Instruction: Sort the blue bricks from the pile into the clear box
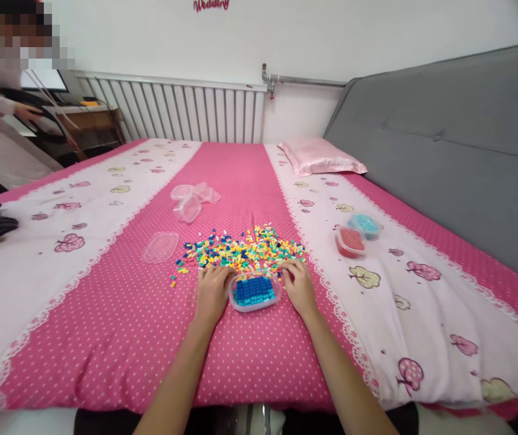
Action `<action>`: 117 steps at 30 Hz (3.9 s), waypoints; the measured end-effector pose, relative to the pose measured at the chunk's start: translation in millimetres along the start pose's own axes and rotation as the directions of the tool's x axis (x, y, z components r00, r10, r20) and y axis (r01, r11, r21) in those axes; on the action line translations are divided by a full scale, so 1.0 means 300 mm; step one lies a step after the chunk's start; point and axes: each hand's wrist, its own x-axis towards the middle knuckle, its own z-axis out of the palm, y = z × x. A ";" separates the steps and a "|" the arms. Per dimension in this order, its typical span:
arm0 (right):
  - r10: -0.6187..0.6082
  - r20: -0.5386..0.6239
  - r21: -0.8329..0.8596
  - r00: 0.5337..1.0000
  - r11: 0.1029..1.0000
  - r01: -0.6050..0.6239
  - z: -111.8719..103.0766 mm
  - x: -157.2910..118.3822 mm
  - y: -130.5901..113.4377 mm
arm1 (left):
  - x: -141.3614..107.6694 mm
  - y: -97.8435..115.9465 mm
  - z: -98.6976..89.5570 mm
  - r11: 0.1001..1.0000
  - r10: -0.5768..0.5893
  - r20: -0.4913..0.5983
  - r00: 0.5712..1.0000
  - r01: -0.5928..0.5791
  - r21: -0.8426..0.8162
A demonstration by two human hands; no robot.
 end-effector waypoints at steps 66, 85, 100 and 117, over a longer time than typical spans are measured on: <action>0.165 0.426 -0.452 0.890 0.891 0.051 -0.160 0.036 -0.405 | -0.009 0.004 -0.002 0.999 0.010 -0.016 1.000 -0.011 -0.033; 0.258 0.465 -0.635 0.847 0.764 0.116 -0.134 0.053 -0.427 | -0.007 -0.002 0.000 0.998 0.016 -0.024 1.000 -0.017 -0.067; 0.234 0.458 -0.646 0.858 0.750 0.141 -0.122 0.052 -0.425 | -0.008 0.002 -0.001 0.998 0.008 -0.018 1.000 -0.009 -0.064; 0.212 0.470 -0.607 0.857 0.782 0.139 -0.138 0.059 -0.457 | -0.007 -0.002 0.001 0.998 0.010 -0.017 1.000 -0.011 -0.067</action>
